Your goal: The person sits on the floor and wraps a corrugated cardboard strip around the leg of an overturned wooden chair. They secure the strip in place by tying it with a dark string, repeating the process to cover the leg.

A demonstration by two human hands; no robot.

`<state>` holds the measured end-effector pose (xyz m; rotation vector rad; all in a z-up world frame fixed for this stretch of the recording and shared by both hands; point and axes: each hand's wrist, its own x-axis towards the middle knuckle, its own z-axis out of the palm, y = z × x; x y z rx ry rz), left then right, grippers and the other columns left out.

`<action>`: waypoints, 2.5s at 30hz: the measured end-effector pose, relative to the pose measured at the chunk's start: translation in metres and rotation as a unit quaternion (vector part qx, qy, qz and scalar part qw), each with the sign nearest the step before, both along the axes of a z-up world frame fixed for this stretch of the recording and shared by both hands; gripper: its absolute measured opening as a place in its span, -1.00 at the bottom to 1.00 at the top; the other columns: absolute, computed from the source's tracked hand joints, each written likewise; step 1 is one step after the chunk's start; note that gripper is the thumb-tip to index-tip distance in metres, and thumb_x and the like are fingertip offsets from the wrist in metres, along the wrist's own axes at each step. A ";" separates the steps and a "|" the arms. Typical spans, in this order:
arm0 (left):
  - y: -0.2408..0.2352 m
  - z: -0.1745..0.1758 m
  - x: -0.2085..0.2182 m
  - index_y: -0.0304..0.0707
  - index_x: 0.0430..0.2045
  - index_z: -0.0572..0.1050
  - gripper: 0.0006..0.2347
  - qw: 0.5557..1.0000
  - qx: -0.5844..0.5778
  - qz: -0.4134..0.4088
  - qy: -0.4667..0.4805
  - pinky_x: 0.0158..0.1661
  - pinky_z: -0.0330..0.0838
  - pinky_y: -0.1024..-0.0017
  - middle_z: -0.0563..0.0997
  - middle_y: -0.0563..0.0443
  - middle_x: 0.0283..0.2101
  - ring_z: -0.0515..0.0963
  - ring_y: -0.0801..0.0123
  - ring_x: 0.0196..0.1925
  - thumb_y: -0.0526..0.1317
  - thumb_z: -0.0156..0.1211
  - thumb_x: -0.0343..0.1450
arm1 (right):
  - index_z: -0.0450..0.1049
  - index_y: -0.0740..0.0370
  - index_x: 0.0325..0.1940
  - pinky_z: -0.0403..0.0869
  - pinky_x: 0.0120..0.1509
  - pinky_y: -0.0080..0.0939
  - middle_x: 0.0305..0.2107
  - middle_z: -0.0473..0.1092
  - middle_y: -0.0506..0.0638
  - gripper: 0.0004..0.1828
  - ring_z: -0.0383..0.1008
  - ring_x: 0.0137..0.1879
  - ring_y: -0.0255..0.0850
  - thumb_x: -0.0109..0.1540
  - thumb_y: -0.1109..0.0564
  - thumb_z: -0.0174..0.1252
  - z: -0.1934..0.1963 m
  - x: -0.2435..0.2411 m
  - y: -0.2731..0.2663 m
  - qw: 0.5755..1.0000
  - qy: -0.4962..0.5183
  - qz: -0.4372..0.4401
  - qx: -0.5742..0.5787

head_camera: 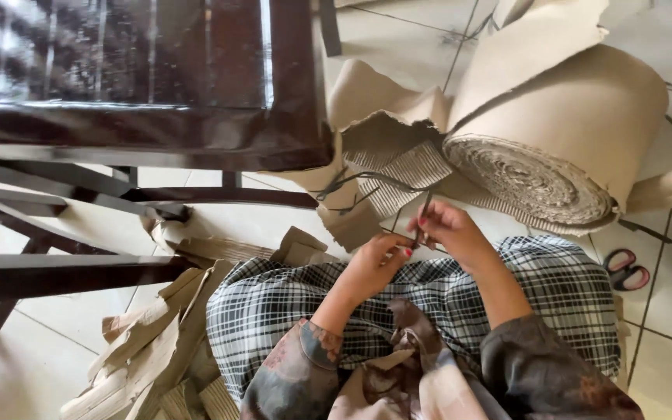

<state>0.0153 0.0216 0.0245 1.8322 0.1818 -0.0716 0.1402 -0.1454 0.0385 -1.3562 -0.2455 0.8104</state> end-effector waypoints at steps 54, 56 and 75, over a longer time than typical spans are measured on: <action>-0.317 0.023 0.106 -0.38 0.14 0.35 -0.66 0.900 0.270 -0.244 -0.239 -0.11 0.57 0.18 0.57 -0.16 0.01 0.65 0.10 -0.03 -0.31 0.08 0.46 | 0.65 0.11 -0.26 0.33 -0.20 0.11 -0.01 0.48 0.01 -0.67 0.43 -0.05 0.05 0.07 0.48 0.20 -0.033 -0.042 -0.387 0.671 -0.397 -0.295 -0.551; -0.316 0.021 0.106 -0.36 0.19 0.32 -0.63 0.896 0.280 -0.243 -0.244 -0.07 0.57 0.16 0.53 -0.18 0.10 0.61 0.06 0.08 -0.30 0.08 0.47 | 0.60 0.15 -0.39 0.36 -0.23 0.10 -0.10 0.53 -0.01 -0.71 0.45 -0.14 0.04 0.01 0.50 0.20 -0.024 -0.047 -0.388 0.704 -0.402 -0.276 -0.516; -0.322 0.026 0.106 0.14 0.01 0.47 -0.64 0.849 0.412 -0.245 -0.223 0.32 0.10 -0.02 0.25 -0.17 0.37 0.21 -0.04 0.46 -0.24 0.13 0.30 | 0.02 -0.12 0.55 0.50 0.29 0.30 0.27 0.25 0.33 0.00 0.45 0.28 0.30 0.10 -0.01 0.39 -0.054 0.024 -0.381 0.836 -0.113 -0.079 -0.531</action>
